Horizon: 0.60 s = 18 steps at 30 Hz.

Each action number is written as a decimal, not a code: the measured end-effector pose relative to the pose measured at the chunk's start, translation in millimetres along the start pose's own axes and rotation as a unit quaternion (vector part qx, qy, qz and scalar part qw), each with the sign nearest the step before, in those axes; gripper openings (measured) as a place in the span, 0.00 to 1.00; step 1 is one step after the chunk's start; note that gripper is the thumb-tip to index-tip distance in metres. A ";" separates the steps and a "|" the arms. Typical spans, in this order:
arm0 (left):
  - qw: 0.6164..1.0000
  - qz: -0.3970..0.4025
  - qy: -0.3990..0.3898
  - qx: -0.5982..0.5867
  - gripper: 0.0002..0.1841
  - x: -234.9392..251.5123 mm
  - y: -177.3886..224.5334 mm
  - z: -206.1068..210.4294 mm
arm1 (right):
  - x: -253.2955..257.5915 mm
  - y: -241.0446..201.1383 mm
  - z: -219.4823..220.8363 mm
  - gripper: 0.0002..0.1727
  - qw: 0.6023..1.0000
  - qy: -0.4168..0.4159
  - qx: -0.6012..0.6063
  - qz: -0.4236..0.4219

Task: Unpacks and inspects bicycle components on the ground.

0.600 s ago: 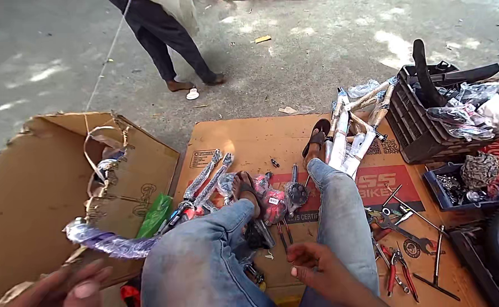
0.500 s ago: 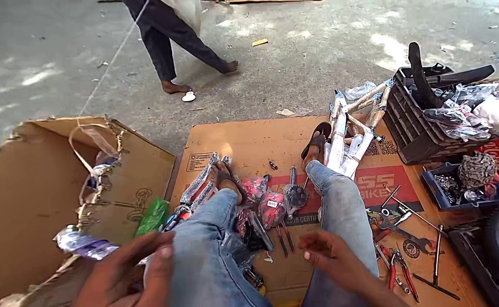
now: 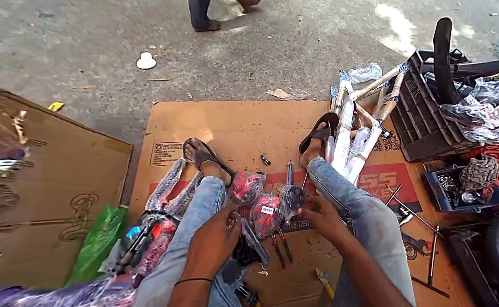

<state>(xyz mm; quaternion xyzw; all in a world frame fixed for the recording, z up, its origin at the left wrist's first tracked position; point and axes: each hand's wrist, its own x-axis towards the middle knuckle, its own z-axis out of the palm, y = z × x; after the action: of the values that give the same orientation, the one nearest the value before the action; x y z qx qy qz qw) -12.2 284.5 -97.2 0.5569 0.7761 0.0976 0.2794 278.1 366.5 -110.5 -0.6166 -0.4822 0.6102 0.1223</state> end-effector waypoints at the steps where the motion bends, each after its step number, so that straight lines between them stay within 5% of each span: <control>1: 1.000 0.003 -0.012 0.013 0.22 2.1 0.1 3.8 | 15.6 6.8 11.8 0.36 1.000 0.005 -0.025 0.019; 4: 1.000 0.023 -0.011 0.002 0.25 3.3 4.6 7.8 | 50.8 14.3 40.3 0.46 0.988 0.013 -0.136 0.065; 7: 0.999 0.031 0.007 -0.033 0.26 6.6 10.7 6.3 | 94.8 17.5 66.7 0.57 0.952 0.019 -0.304 0.009; 10: 0.998 0.040 0.025 -0.048 0.28 5.0 10.7 6.7 | 160.7 49.4 77.8 0.67 0.847 -0.103 -0.504 -0.131; 11: 0.998 0.040 0.021 -0.049 0.29 3.7 10.0 6.2 | 177.6 58.7 76.0 0.63 0.801 -0.147 -0.554 -0.172; 14: 0.999 0.032 -0.006 -0.036 0.29 1.8 5.2 4.1 | 200.1 66.2 67.2 0.32 0.703 -0.198 -0.646 -0.223; 16: 0.999 0.030 -0.022 -0.032 0.29 1.0 4.2 3.3 | 192.4 67.2 58.8 0.15 0.704 -0.172 -0.654 -0.218; 18: 0.999 0.034 -0.014 -0.038 0.29 4.7 5.4 2.9 | 178.0 61.4 47.1 0.11 0.720 -0.156 -0.653 -0.174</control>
<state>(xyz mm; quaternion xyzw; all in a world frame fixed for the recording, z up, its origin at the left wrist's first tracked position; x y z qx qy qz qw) -7.3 290.3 -98.6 0.5732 0.7484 0.1282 0.3080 227.1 447.3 -279.4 -0.3449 -0.8725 0.1994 -0.2831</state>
